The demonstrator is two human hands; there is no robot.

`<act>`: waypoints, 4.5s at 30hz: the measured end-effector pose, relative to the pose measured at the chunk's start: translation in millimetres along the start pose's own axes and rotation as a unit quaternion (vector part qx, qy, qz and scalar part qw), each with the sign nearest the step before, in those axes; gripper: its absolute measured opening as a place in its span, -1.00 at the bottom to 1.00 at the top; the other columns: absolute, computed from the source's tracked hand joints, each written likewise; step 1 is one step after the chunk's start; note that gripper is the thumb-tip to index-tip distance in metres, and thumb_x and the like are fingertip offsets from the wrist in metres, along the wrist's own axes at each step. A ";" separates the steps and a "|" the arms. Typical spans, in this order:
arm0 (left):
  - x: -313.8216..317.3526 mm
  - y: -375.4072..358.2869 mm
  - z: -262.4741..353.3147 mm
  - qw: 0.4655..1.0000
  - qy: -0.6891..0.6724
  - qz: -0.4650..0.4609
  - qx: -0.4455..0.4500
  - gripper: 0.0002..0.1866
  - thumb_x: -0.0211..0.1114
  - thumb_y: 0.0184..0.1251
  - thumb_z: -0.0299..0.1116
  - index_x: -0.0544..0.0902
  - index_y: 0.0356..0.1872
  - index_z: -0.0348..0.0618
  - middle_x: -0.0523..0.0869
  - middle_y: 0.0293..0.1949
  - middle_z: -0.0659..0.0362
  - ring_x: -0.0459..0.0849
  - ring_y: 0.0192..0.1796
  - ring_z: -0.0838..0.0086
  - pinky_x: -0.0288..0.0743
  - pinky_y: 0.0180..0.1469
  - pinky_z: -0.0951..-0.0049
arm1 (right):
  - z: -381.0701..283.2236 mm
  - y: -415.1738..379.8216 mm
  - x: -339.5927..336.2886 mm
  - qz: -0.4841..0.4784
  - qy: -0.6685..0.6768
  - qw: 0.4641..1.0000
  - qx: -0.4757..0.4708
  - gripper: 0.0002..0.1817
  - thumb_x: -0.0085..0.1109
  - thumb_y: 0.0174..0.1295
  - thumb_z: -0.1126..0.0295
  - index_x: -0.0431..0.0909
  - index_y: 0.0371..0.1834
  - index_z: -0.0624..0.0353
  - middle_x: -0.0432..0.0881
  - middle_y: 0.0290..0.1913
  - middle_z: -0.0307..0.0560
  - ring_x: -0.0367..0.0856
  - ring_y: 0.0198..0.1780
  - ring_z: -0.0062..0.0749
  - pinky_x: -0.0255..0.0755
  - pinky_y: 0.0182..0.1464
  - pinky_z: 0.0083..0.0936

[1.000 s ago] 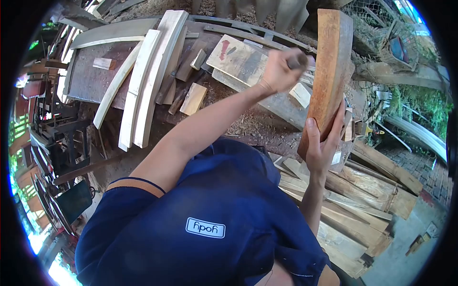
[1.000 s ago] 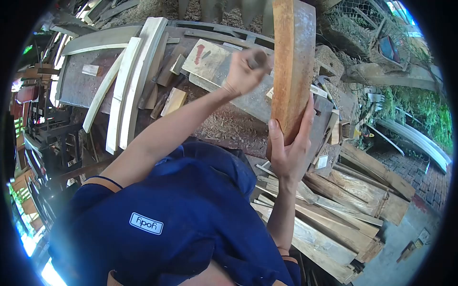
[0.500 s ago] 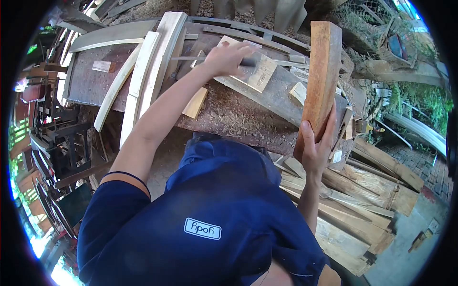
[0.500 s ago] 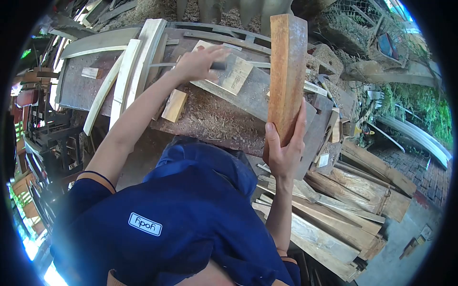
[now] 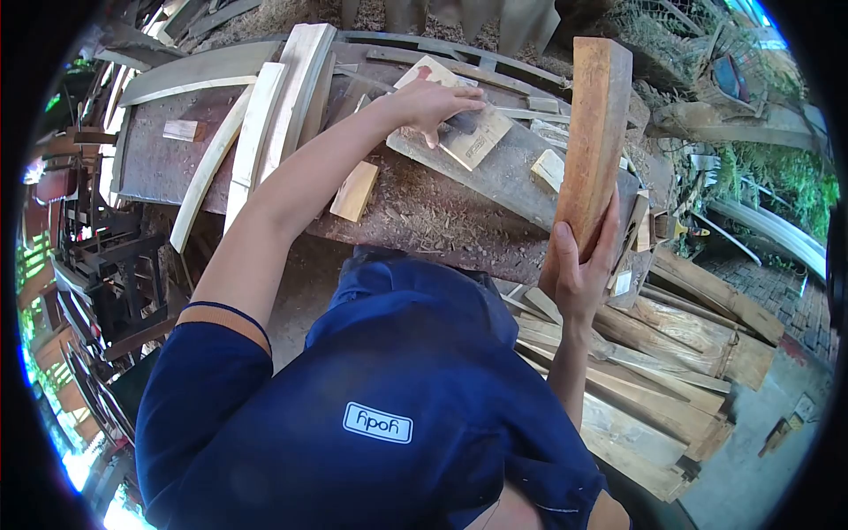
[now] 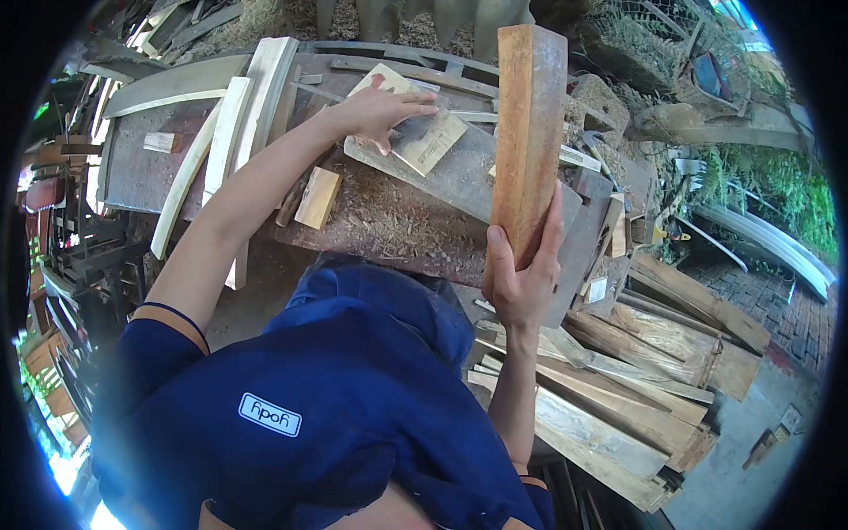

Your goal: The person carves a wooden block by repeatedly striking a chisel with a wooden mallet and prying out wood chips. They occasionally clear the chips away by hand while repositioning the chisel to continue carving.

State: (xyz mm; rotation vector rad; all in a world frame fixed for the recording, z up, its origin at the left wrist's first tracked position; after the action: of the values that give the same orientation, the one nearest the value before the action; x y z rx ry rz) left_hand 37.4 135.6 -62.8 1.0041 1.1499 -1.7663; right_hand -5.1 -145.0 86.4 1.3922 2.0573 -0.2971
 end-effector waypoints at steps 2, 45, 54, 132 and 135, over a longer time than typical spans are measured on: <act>-7.1 -5.4 6.7 1.000 0.010 0.010 -0.001 0.12 0.66 -0.22 -0.22 0.24 0.51 0.24 0.27 0.52 0.31 0.45 0.40 0.38 0.21 0.38 -0.27 | 0.9 -0.8 -2.4 0.002 -0.003 1.000 0.006 -0.13 0.27 0.25 0.22 0.04 0.58 0.17 0.37 0.38 0.30 0.43 0.36 -0.01 0.29 0.36 -0.21; -69.2 0.5 86.2 0.644 -0.602 0.471 0.008 -0.64 0.41 0.34 -0.17 0.64 -0.54 -0.24 0.41 -0.70 0.39 0.29 -0.56 0.71 0.24 -0.51 0.53 | -5.5 2.1 -11.3 0.019 0.045 0.999 0.004 -0.12 0.24 0.27 0.22 0.00 0.55 0.34 0.29 0.41 0.30 0.31 0.40 -0.03 0.14 0.44 -0.20; -71.7 -4.7 120.2 0.714 -0.483 0.503 0.067 -0.67 0.45 0.27 -0.32 0.52 -0.58 -0.22 0.31 -0.72 0.30 0.20 -0.59 0.66 0.17 -0.54 0.52 | -37.2 21.7 -39.7 0.087 0.060 0.990 -0.090 -0.18 0.10 0.29 0.27 -0.03 0.55 0.32 0.34 0.27 0.20 0.57 -0.12 -0.24 0.53 -0.15 -0.38; -58.4 -11.6 130.7 0.701 -0.452 0.549 0.047 -0.86 0.39 0.02 -0.46 0.67 -0.36 -0.14 0.60 -0.55 -0.01 0.55 -0.56 0.16 0.43 -0.48 0.34 | -51.1 8.9 -28.0 0.068 -0.139 0.971 -0.184 -0.16 0.13 0.23 0.41 -0.03 0.57 0.26 0.40 0.29 0.35 0.49 0.23 0.05 0.37 0.26 -0.14; -54.4 -5.2 128.2 0.712 -0.453 0.535 0.038 -0.77 0.37 -0.12 -0.49 0.64 -0.33 -0.14 0.61 -0.49 -0.04 0.61 -0.41 -0.04 0.48 -0.41 0.22 | -40.4 14.4 -10.5 -0.042 -0.061 0.994 -0.079 -0.16 0.18 0.19 0.46 0.01 0.52 0.47 0.30 0.38 0.38 0.54 0.19 0.14 0.41 0.24 -0.22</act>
State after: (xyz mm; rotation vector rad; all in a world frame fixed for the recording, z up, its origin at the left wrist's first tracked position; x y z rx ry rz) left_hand 28.4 26.6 23.6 0.4734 -0.1977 -1.0176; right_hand -4.6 -126.4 126.4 1.1666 1.9956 -0.2433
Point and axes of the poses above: each hand's wrist, its own y-axis towards the middle knuckle, its own x-axis out of the palm, z = x × y, the point moved 5 cm from there along y, towards the middle knuckle
